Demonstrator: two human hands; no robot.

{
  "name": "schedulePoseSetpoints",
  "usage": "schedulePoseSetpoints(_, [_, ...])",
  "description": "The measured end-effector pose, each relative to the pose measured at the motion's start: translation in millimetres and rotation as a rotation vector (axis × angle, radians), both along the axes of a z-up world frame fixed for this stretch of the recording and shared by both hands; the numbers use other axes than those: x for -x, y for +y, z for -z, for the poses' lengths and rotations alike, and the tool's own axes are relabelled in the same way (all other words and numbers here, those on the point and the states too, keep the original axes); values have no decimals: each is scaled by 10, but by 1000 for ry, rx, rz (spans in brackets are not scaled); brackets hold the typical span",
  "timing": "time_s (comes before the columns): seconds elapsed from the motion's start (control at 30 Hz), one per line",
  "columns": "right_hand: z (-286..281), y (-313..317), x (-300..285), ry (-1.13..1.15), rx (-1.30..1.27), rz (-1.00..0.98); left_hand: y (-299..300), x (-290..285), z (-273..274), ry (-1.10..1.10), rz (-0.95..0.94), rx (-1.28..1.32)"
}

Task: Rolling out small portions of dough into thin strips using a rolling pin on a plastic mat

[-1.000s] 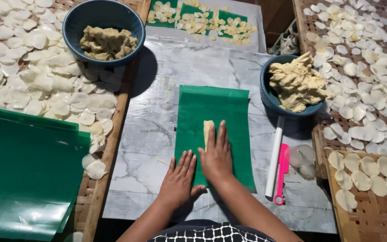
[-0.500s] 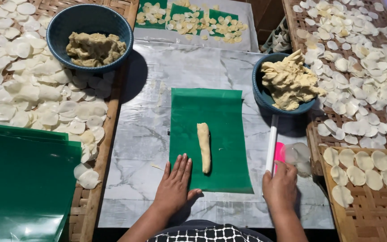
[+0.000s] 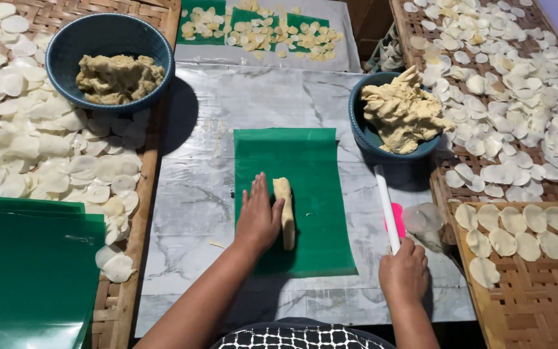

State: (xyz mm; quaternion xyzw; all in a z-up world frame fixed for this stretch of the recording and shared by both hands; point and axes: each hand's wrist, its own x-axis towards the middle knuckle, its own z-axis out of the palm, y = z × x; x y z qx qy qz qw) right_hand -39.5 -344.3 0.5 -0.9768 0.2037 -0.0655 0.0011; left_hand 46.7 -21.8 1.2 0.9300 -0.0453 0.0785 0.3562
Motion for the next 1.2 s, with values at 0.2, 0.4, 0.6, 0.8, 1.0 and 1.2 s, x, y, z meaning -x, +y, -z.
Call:
schedulePoseSetpoints(0.2, [-10, 97, 142, -53, -58, -45, -522, -313, 146, -19, 140, -195])
schedulePoseSetpoints(0.4, [-482, 495, 253, -291, -363, -370, -246, -286, -374, -152, 18, 123])
schedulePoseSetpoints(0.6, [-496, 671, -666, -161, -144, -836, 269, -458, -622, -169, -44, -145])
schedulePoseSetpoints(0.8, [-431, 836, -993, -129, -16, -942, 406, -426, -155, 148, 21, -440])
schedulePoseSetpoints(1.0, [-250, 1049, -1038, -24, -55, -822, 347, -303, 67, 221, -75, -456])
schedulePoseSetpoints(1.2, [138, 879, -1197, -247, -129, -821, 456, -332, 22, -175, 102, -316])
